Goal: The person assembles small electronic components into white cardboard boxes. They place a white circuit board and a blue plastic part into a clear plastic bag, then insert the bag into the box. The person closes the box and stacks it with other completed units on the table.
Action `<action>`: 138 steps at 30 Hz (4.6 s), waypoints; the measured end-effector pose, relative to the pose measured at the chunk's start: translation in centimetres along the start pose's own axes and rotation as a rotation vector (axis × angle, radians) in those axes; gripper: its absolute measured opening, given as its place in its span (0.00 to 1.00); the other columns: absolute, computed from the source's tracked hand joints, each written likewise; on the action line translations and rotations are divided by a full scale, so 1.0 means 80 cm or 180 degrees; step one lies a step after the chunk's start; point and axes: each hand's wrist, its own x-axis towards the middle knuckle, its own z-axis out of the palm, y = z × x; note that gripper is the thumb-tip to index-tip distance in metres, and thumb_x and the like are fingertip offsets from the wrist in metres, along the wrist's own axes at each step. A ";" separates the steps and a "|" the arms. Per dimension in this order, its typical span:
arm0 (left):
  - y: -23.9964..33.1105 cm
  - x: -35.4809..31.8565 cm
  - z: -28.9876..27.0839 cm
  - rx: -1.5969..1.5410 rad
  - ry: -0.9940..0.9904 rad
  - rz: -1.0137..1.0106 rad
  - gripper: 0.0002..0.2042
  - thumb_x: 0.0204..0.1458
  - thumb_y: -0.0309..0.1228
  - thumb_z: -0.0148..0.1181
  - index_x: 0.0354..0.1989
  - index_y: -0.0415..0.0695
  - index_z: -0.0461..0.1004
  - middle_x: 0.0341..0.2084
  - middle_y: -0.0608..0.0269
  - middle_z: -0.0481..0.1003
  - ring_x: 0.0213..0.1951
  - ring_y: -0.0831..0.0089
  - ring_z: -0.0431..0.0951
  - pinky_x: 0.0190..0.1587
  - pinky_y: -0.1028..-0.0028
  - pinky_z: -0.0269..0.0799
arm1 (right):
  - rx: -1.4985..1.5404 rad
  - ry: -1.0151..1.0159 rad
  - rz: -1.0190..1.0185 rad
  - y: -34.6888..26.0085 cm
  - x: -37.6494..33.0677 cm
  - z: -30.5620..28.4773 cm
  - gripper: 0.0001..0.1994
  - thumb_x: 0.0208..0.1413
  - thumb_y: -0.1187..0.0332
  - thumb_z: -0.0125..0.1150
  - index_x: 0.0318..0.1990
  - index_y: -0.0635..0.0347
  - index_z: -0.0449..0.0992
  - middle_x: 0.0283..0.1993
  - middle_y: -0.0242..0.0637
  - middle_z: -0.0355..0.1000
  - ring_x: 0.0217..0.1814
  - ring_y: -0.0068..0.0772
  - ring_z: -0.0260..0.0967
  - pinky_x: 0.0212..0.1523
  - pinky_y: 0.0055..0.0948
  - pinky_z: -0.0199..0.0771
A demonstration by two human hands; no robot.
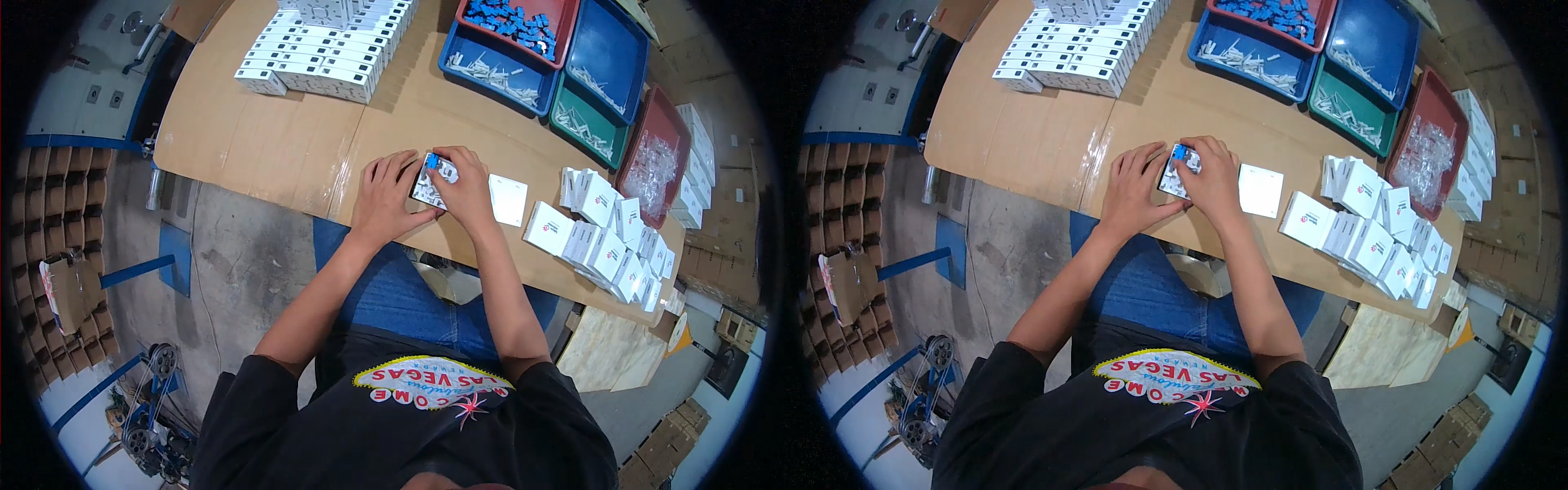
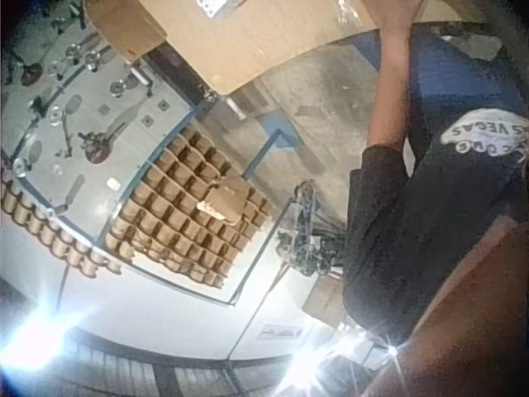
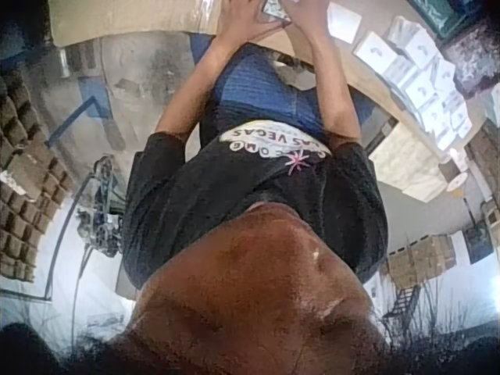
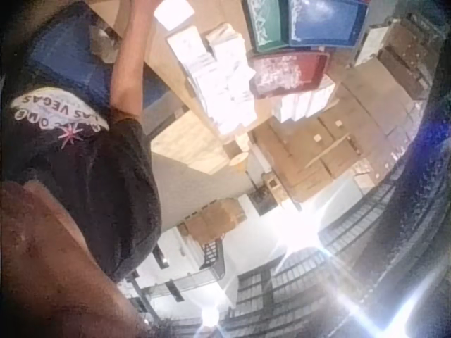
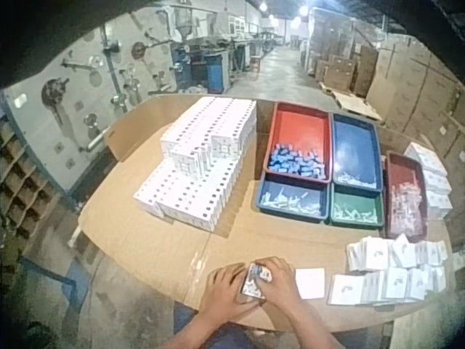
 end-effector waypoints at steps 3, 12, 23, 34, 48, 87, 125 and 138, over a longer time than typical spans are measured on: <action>0.001 0.001 -0.001 0.0002 -0.0016 0.0006 0.43 0.41 0.56 0.75 0.62 0.41 0.71 0.62 0.54 0.69 0.66 0.58 0.67 0.69 0.53 0.57 | -0.0050 -0.0028 -0.0010 0.001 -0.001 -0.001 0.15 0.52 0.66 0.70 0.48 0.54 0.82 0.49 0.34 0.78 0.57 0.40 0.72 0.57 0.39 0.62; 0.000 0.000 0.000 0.0006 0.0009 0.0013 0.42 0.40 0.55 0.75 0.62 0.40 0.71 0.62 0.54 0.70 0.66 0.58 0.67 0.68 0.53 0.57 | -0.0106 -0.0083 0.0020 -0.002 0.002 -0.004 0.15 0.51 0.66 0.69 0.48 0.54 0.83 0.50 0.34 0.78 0.57 0.40 0.72 0.57 0.39 0.62; 0.000 0.000 -0.001 0.0054 -0.0027 0.0016 0.43 0.42 0.56 0.74 0.64 0.42 0.70 0.62 0.54 0.69 0.66 0.59 0.67 0.69 0.53 0.56 | -0.0174 -0.0151 0.0120 -0.005 0.004 -0.004 0.14 0.51 0.66 0.69 0.46 0.53 0.83 0.49 0.33 0.78 0.57 0.39 0.72 0.58 0.41 0.61; 0.002 0.002 -0.001 0.0068 -0.0048 -0.0003 0.44 0.42 0.56 0.74 0.65 0.44 0.70 0.62 0.56 0.69 0.65 0.59 0.67 0.68 0.55 0.57 | -0.0304 -0.0198 0.0192 -0.011 0.005 -0.008 0.15 0.54 0.63 0.68 0.49 0.55 0.82 0.51 0.38 0.78 0.60 0.42 0.71 0.61 0.42 0.62; 0.004 0.002 0.003 0.0231 -0.0150 -0.0055 0.47 0.42 0.57 0.74 0.68 0.42 0.67 0.63 0.55 0.68 0.66 0.58 0.66 0.70 0.54 0.55 | -0.1382 -0.0231 0.0945 0.058 -0.025 -0.174 0.22 0.53 0.66 0.72 0.55 0.59 0.80 0.55 0.46 0.77 0.56 0.52 0.76 0.58 0.44 0.75; 0.107 0.010 -0.031 -0.5222 -0.0399 -0.1671 0.45 0.53 0.15 0.65 0.77 0.49 0.47 0.66 0.53 0.66 0.66 0.55 0.71 0.67 0.55 0.72 | 0.6354 -0.0440 0.0690 0.008 -0.094 -0.188 0.29 0.74 0.48 0.41 0.72 0.59 0.61 0.73 0.61 0.60 0.75 0.77 0.54 0.72 0.65 0.62; 0.125 -0.004 -0.020 -0.7438 -0.1020 -0.2010 0.31 0.71 0.58 0.36 0.75 0.54 0.59 0.66 0.39 0.68 0.64 0.43 0.72 0.66 0.44 0.67 | 0.5693 -0.0707 -0.0090 -0.010 -0.104 -0.202 0.53 0.56 0.43 0.68 0.82 0.42 0.39 0.81 0.59 0.42 0.74 0.71 0.59 0.65 0.65 0.73; 0.141 -0.004 -0.016 -0.7081 -0.0862 -0.2154 0.30 0.70 0.61 0.36 0.76 0.62 0.56 0.64 0.46 0.70 0.62 0.48 0.75 0.65 0.46 0.70 | 0.4997 -0.0580 0.0154 -0.017 -0.114 -0.207 0.60 0.49 0.42 0.76 0.81 0.43 0.38 0.77 0.68 0.48 0.64 0.64 0.72 0.50 0.49 0.88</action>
